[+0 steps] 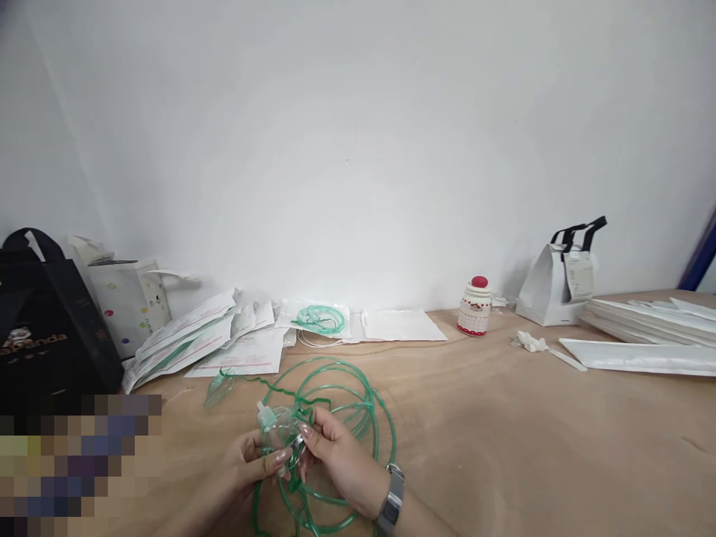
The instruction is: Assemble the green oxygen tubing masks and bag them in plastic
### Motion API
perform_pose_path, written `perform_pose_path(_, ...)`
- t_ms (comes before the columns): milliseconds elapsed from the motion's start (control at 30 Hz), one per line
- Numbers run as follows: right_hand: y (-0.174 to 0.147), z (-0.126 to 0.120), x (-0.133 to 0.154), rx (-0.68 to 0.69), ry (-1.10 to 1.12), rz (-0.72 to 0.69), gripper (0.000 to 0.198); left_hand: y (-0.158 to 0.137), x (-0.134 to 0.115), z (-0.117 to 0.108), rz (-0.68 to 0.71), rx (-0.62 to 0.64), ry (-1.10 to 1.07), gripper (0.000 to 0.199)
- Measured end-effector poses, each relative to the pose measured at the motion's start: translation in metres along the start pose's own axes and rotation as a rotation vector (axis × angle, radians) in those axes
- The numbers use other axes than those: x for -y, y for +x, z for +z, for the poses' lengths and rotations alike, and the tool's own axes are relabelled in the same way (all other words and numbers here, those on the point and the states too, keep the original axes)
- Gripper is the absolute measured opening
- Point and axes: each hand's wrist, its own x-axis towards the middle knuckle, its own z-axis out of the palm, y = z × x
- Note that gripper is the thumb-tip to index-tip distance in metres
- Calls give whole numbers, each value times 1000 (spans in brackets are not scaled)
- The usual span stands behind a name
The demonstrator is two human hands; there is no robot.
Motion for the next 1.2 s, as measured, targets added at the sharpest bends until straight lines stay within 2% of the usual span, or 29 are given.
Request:
perform_pose_path(67, -1, -1, 1, 25, 41, 70, 30, 1, 2, -2, 45, 84, -5, 21)
perform_pose_path(133, -1, -2, 1, 34, 65, 101, 30, 3, 6, -3, 68, 117, -32, 17)
perform_pose_path(367, 3, -3, -9, -132, 75, -14, 31, 1, 7, 3, -13, 103, -304, 22)
perform_pose_path(500, 5, -4, -14, -154, 139, -19, 31, -2, -1, 4, -14, 125, -343, 18)
perform_pose_path(567, 4, -4, -14, -146, 160, -12, 32, 0, 0, 2, 10, 110, -339, 18)
perform_pose_path(633, 3, -2, -12, -142, 161, -11, 32, 3, 2, 0, 61, 32, -328, 19)
perform_pose_path(767, 0, 5, -5, -129, 151, 2, 32, 9, 7, -3, 131, -78, -216, 32)
perform_pose_path(967, -1, 10, -5, -149, 76, -40, 31, 7, 6, 5, 124, -92, -172, 34)
perform_pose_path(1100, 2, 7, -8, -112, 30, -52, 29, 11, 11, 3, 117, -88, -115, 43)
perform_pose_path(1200, 4, 2, -8, -102, 31, -49, 27, 14, 14, -3, 138, -57, -74, 32)
